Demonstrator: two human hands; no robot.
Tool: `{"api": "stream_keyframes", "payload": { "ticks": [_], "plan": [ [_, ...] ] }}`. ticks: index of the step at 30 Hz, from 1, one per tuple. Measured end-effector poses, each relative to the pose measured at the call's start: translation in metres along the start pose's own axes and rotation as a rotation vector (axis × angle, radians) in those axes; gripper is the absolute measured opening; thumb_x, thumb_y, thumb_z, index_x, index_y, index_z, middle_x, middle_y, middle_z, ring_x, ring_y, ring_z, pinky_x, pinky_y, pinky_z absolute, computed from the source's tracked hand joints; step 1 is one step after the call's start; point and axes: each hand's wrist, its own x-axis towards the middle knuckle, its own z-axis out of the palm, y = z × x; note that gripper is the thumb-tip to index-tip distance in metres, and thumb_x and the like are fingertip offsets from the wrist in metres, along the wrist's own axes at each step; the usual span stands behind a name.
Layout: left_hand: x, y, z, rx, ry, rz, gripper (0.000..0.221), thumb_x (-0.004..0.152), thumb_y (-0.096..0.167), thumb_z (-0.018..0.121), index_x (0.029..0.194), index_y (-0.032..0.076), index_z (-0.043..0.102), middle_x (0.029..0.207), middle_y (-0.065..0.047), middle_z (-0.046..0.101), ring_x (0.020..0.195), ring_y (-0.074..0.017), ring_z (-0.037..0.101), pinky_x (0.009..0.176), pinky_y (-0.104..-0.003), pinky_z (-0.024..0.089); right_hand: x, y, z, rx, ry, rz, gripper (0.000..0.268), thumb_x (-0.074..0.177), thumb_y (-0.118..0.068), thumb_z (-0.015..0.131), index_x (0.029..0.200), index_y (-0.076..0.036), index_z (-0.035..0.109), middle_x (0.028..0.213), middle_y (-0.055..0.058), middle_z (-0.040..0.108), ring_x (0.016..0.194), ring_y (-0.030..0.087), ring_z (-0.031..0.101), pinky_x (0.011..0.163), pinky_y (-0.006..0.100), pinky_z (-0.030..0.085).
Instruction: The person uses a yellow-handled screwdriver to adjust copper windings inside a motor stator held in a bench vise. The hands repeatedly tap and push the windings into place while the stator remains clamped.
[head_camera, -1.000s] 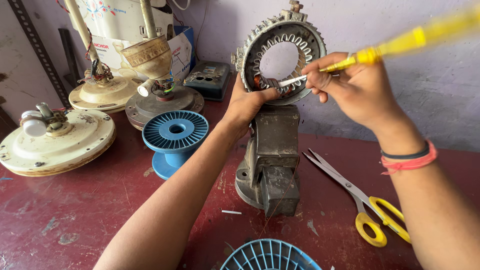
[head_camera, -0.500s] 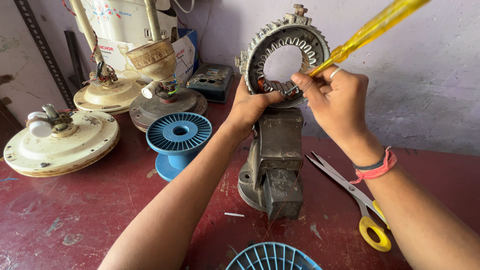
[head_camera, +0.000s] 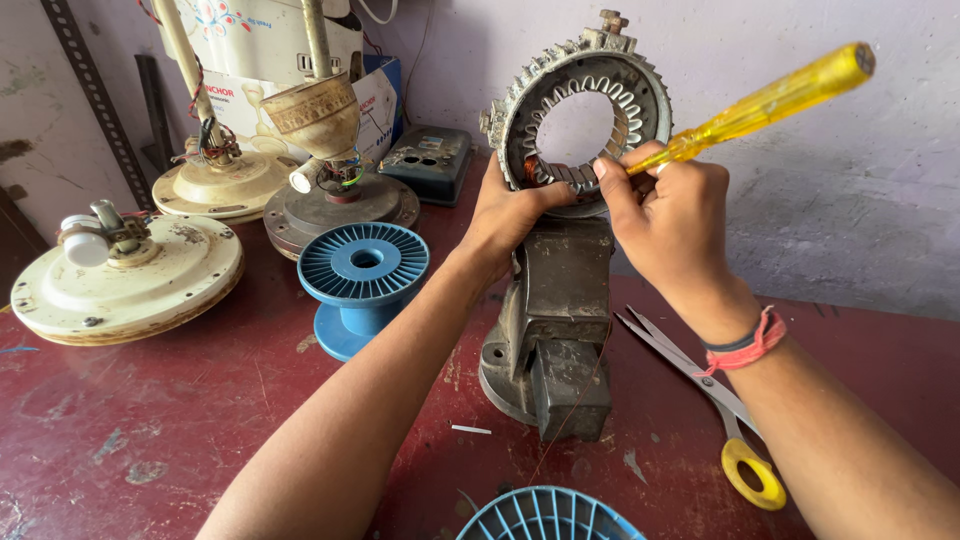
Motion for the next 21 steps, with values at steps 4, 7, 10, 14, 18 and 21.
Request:
{"api": "stream_keyframes", "payload": {
  "ticks": [4,7,10,14,18,21],
  "plan": [
    [-0.002,0.001,-0.001,0.003,-0.037,0.041,0.075,0.065,0.004,0.086,0.13,0.001,0.048,0.113,-0.015,0.069,0.099,-0.025,0.072,0.085,-0.038,0.063,-0.013,0.009,0.008,0.065,0.065,0.042,0.025,0.105,-0.009,0.073,0.084,0.001,0.065,0.057,0.004,0.053,0.049,0.012,0.048,0.051,0.031,0.035],
    [0.001,0.0,-0.002,0.005,-0.058,0.086,0.075,0.064,0.003,0.087,0.13,0.0,0.05,0.113,-0.015,0.07,0.1,-0.0251,0.072,0.087,-0.039,0.062,-0.026,0.017,0.015,0.06,0.141,-0.023,0.023,0.106,-0.009,0.072,0.087,0.0,0.063,0.065,0.005,0.057,0.056,0.012,0.05,0.056,0.031,0.038],
    [0.003,-0.005,-0.003,0.024,-0.046,0.094,0.075,0.064,0.002,0.086,0.13,0.0,0.05,0.114,-0.015,0.07,0.1,-0.0249,0.072,0.087,-0.038,0.062,-0.039,0.026,0.024,0.111,0.195,-0.054,0.02,0.106,-0.009,0.07,0.092,0.0,0.062,0.072,0.006,0.06,0.06,0.011,0.052,0.058,0.029,0.041],
    [0.005,-0.007,-0.005,0.046,-0.047,0.124,0.076,0.064,0.003,0.087,0.13,-0.001,0.051,0.115,-0.015,0.071,0.101,-0.0247,0.072,0.088,-0.038,0.061,-0.051,0.032,0.029,0.164,0.189,-0.04,0.018,0.107,-0.008,0.066,0.092,0.0,0.059,0.079,0.006,0.062,0.065,0.012,0.056,0.061,0.029,0.046],
    [0.008,-0.008,-0.004,0.066,-0.022,0.088,0.08,0.063,0.003,0.087,0.131,0.0,0.047,0.115,-0.014,0.07,0.102,-0.0246,0.071,0.089,-0.038,0.061,-0.037,0.04,0.017,0.482,0.305,-0.033,0.02,0.109,-0.013,0.056,0.092,-0.003,0.052,0.089,0.011,0.063,0.066,0.013,0.05,0.063,0.027,0.043],
    [0.007,-0.008,-0.004,0.048,-0.04,0.123,0.081,0.063,0.002,0.088,0.132,0.0,0.046,0.117,-0.014,0.069,0.104,-0.0242,0.07,0.09,-0.038,0.06,-0.006,0.05,-0.005,0.765,0.519,-0.079,0.009,0.108,-0.007,0.054,0.102,-0.001,0.05,0.089,0.013,0.058,0.075,0.02,0.052,0.077,0.033,0.05]
  ]
}}
